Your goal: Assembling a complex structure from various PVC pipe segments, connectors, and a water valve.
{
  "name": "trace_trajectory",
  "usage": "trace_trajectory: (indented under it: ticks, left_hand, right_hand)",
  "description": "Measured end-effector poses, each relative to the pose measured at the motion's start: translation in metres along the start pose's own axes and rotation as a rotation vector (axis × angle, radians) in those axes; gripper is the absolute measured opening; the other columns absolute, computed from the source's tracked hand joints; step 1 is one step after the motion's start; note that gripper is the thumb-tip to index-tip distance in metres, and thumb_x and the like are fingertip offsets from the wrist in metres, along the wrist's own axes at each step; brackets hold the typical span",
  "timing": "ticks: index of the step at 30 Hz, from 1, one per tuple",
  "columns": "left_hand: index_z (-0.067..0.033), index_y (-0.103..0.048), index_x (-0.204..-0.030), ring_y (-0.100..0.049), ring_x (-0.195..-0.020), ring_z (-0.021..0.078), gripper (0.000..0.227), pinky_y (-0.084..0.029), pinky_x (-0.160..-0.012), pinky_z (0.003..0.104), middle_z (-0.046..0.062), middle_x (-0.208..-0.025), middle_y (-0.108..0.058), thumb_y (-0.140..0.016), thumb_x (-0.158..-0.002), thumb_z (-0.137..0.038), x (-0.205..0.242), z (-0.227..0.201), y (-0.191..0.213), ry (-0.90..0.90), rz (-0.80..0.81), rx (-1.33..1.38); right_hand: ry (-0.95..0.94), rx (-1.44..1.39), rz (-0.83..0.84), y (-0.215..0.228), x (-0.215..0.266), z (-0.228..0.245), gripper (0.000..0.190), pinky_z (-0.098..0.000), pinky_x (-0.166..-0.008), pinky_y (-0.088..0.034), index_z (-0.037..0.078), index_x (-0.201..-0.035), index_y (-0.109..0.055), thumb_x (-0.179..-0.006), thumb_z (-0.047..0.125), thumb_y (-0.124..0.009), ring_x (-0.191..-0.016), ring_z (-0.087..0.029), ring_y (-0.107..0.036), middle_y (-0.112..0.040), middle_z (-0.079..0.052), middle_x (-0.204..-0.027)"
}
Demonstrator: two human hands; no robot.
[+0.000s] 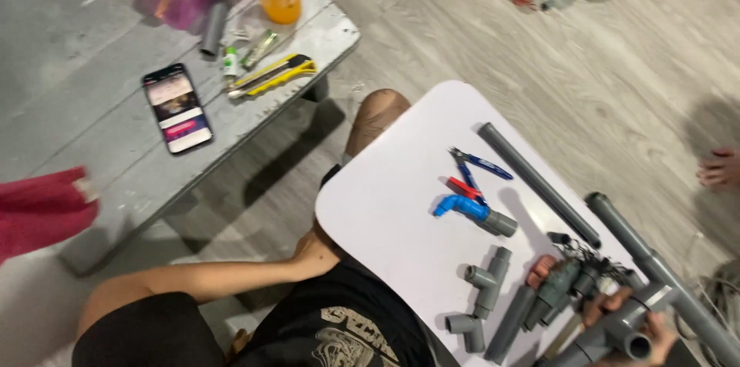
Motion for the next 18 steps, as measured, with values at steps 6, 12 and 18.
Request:
trace_trajectory:
  ticks: [6, 12, 18]
  left_hand:
    - [-0.0044, -0.019, -0.139, -0.05, -0.1, 0.033, 0.069, -0.056, -0.082, 0.036, 0.017, -0.127, -0.031, -0.059, -0.083, -0.012, -0.005, 0.011, -0.026, 0.008, -0.12, 0.033]
    - [0.0039, -0.048, -0.12, -0.058, -0.071, 0.0229, 0.044, -0.059, -0.063, 0.027, 0.01, -0.095, -0.058, -0.06, -0.078, -0.001, -0.001, 0.03, -0.043, 0.035, -0.288, 0.074]
    - [-0.0012, -0.065, -0.083, -0.05, -0.05, 0.0176, 0.013, -0.048, -0.049, 0.029, 0.003, -0.064, -0.062, -0.058, -0.084, -0.012, 0.007, 0.012, -0.041, 0.036, -0.179, -0.239]
  right_hand:
    - [0.117, -0.136, 0.059, -0.028, -0.043, 0.007, 0.041, -0.0199, -0.038, -0.044, 0.013, -0.118, -0.051, -0.097, 0.049, -0.047, -0.049, -0.009, -0.055, -0.057, 0.003, -0.079]
    - [0.189, -0.242, 0.151, -0.037, -0.047, 0.009, 0.034, -0.0207, -0.036, -0.047, 0.013, -0.127, -0.049, -0.1, 0.033, -0.045, -0.048, -0.013, -0.059, -0.06, -0.002, -0.078]
    - [0.175, -0.324, 0.087, -0.022, -0.052, -0.003, 0.025, -0.0328, -0.028, -0.042, 0.009, -0.112, -0.052, -0.097, 0.028, -0.045, -0.035, -0.03, -0.05, -0.051, -0.014, -0.069]
Point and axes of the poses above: each hand's wrist, its own x-axis away from the middle knuckle, its own y-axis out of the back of the hand, z = x × y, the point moved 7 cm from there along -x, towards the middle knuckle
